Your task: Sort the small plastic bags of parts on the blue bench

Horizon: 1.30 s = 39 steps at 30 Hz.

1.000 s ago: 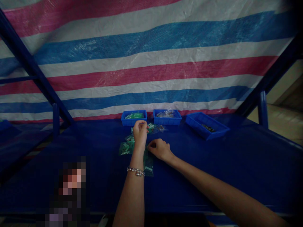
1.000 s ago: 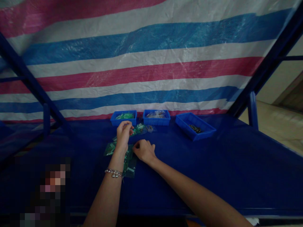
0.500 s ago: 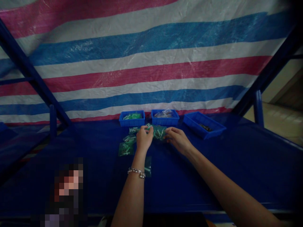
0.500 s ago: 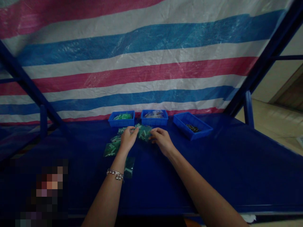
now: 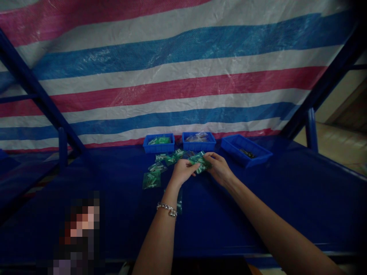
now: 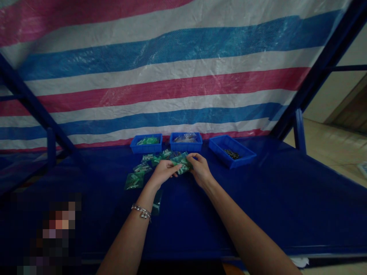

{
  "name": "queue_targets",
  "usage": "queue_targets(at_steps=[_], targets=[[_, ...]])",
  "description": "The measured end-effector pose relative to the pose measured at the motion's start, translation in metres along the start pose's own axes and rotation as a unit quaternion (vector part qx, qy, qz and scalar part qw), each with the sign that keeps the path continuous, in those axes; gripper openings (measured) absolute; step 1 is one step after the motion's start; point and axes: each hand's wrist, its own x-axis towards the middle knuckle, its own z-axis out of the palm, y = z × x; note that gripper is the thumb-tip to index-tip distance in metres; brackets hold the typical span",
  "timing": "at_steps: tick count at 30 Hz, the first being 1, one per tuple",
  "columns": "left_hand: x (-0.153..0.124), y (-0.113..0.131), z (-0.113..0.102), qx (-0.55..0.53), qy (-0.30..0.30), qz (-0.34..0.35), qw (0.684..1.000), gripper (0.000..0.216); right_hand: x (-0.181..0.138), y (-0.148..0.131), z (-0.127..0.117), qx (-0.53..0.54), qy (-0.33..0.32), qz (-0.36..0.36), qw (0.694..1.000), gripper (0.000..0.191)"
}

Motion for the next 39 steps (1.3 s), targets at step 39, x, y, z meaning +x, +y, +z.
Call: queue_targets(at_steps=[39], targets=[[0.0054,-0.0031,0.0002,0.004,0.078,0.060,0.995,0.017,0.0027,0.0008,-0.0032,-0.027,-0.152,0.087,0.984,0.020]])
